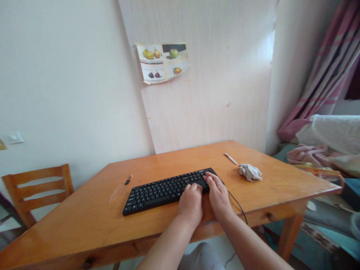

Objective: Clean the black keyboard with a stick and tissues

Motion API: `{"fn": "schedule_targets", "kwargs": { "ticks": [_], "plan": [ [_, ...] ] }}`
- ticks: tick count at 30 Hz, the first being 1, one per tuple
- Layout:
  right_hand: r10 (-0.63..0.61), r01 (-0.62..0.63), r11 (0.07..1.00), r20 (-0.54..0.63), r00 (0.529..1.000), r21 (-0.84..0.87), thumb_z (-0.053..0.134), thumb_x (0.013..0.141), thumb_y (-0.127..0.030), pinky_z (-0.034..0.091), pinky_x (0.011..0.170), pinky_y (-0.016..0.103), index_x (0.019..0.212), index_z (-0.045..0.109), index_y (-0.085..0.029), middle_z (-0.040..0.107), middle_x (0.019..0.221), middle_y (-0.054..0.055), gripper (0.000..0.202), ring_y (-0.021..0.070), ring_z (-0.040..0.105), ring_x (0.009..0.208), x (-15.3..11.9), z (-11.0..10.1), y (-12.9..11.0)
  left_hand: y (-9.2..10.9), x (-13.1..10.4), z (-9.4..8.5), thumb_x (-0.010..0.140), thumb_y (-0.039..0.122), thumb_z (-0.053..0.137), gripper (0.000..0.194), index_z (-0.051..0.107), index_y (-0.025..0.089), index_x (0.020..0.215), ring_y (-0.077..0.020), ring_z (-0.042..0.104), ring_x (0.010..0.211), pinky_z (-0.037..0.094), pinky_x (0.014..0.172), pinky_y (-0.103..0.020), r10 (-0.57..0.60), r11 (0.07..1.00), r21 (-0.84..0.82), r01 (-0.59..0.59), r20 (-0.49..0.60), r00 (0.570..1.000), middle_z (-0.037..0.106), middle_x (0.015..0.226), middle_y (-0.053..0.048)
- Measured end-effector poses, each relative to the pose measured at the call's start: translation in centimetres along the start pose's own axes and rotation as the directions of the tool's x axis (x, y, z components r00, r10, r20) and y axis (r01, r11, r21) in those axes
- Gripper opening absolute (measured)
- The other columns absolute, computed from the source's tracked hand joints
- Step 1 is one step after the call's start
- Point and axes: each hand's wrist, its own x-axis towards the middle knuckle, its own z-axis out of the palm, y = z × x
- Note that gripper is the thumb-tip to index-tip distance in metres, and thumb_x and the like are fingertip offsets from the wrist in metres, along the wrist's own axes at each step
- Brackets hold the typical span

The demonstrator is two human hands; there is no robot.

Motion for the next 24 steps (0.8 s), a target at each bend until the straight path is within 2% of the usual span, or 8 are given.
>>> {"fn": "schedule_targets", "kwargs": {
  "ticks": [6,10,13,20,24],
  "plan": [
    [-0.008,0.008,1.000,-0.007,1.000,0.003,0.053,0.088,-0.051,0.048,0.100,0.041,0.114,0.068,-0.018,0.072,0.113,0.011,0.044,0.0251,0.066,0.107,-0.1,0.0,-0.2,-0.2,-0.5,-0.8,0.095,0.013,0.039,0.033,0.065,0.023,0.111,-0.0232,0.055,0.101,0.049,0.087,-0.035,0.054,0.997,0.054,-0.057,0.062,0.997,0.067,0.110,-0.008],
    [-0.016,0.015,1.000,-0.006,1.000,-0.007,0.051,0.090,-0.050,0.047,0.101,0.041,0.116,0.068,-0.018,0.072,0.115,0.011,0.044,0.0250,0.065,0.108,0.0,0.1,0.0,-1.4,-1.2,-1.2,0.093,0.008,0.037,0.040,0.063,0.024,0.119,-0.0234,0.055,0.102,0.048,0.090,-0.036,0.069,0.993,0.098,-0.072,0.034,0.997,0.068,0.113,-0.008],
    [-0.011,0.011,1.000,-0.015,1.000,-0.011,0.052,0.089,-0.050,0.046,0.101,0.040,0.116,0.067,-0.017,0.072,0.114,0.011,0.045,0.0248,0.065,0.107,0.0,0.1,0.0,-1.9,-1.2,-1.2,0.093,0.009,0.037,0.039,0.065,0.023,0.118,-0.0238,0.056,0.101,0.049,0.089,-0.036,0.047,0.993,0.107,-0.048,0.009,0.999,0.070,0.114,-0.007],
    [-0.013,0.013,1.000,-0.011,1.000,-0.007,0.053,0.089,-0.050,0.047,0.099,0.039,0.116,0.067,-0.018,0.072,0.115,0.011,0.045,0.0244,0.065,0.107,0.0,0.1,-0.1,-1.2,1.1,-0.6,0.092,0.011,0.042,0.037,0.069,0.021,0.114,-0.0220,0.060,0.105,0.048,0.093,-0.033,-0.049,0.999,-0.001,0.049,-0.022,0.999,0.072,0.111,-0.008],
    [-0.011,0.011,1.000,0.002,1.000,-0.007,0.054,0.089,-0.049,0.047,0.100,0.039,0.117,0.067,-0.019,0.071,0.116,0.010,0.043,0.0243,0.065,0.109,0.0,0.0,0.3,-0.3,1.7,-0.7,0.094,0.015,0.040,0.034,0.070,0.024,0.106,-0.0224,0.060,0.097,0.050,0.085,-0.033,-0.026,1.000,0.010,0.025,0.011,1.000,0.073,0.105,-0.007]
  ]
}}
